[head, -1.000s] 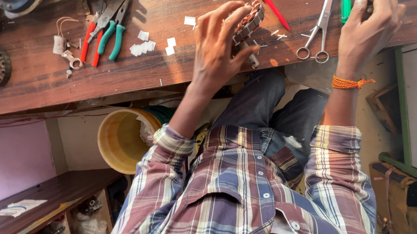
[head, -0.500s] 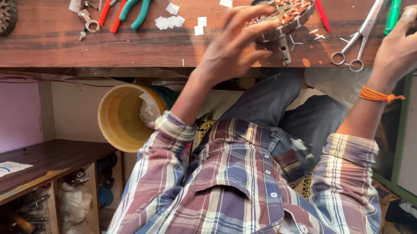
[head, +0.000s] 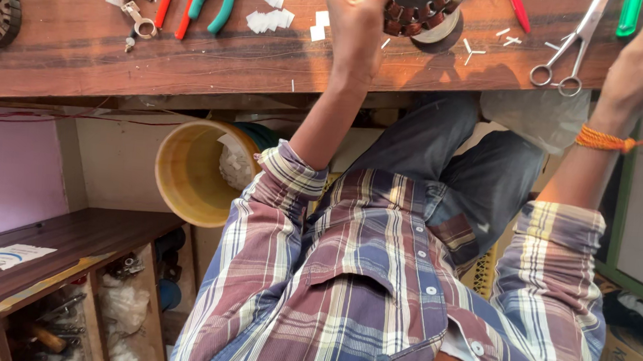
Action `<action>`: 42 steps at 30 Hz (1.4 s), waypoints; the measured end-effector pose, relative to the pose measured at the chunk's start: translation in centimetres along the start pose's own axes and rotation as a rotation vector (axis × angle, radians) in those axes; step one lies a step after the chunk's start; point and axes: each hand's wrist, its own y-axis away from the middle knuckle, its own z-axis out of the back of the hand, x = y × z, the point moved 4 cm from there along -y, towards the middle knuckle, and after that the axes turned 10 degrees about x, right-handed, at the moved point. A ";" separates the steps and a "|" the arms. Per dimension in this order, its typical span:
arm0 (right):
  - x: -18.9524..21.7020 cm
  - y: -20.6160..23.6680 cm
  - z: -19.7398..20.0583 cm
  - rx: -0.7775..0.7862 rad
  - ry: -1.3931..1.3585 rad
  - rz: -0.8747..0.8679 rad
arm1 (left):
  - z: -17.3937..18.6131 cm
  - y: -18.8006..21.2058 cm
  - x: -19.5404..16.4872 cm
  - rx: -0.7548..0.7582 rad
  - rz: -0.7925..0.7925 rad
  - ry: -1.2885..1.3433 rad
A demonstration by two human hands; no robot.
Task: The person works on a copper-wound motor armature at a workbench, fitting small white insulating pieces into the armature slots by hand, trimming pieces with scissors, and using a screwdriver on the assembly. They rotate the armature to reach different slots and reposition it on the bench while working.
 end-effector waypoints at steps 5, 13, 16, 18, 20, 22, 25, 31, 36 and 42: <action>8.1 3.6 0.3 0.262 -0.227 0.128 | 0.0 1.0 0.3 -0.190 0.284 0.360; 19.6 3.9 -5.0 0.422 0.038 0.328 | -3.4 4.3 1.8 -0.229 0.340 0.513; 19.9 4.0 -6.5 0.379 0.050 0.334 | -4.9 5.3 2.0 -0.237 0.346 0.552; 18.5 3.7 -7.2 0.352 -0.100 0.142 | -5.9 5.3 1.4 -0.205 0.309 0.589; 17.7 3.8 -6.9 0.240 -0.075 0.217 | -5.1 5.2 -0.1 -0.085 0.281 0.472; 16.5 4.4 -6.3 0.178 -0.151 0.181 | -2.8 5.5 -2.2 0.035 0.158 0.041; 14.4 5.5 -5.2 0.123 -0.379 0.040 | 1.4 4.8 -4.6 0.306 -0.124 -0.852; 13.5 7.8 -2.3 0.049 -0.391 0.013 | 2.0 0.5 -1.5 0.669 -0.255 -1.294; 14.3 8.4 -2.5 0.057 -0.494 -0.063 | 1.7 -1.3 -3.3 0.416 -0.315 -1.346; 17.1 5.4 -7.7 0.216 -0.312 0.008 | 6.0 2.5 -8.5 0.363 0.032 -1.002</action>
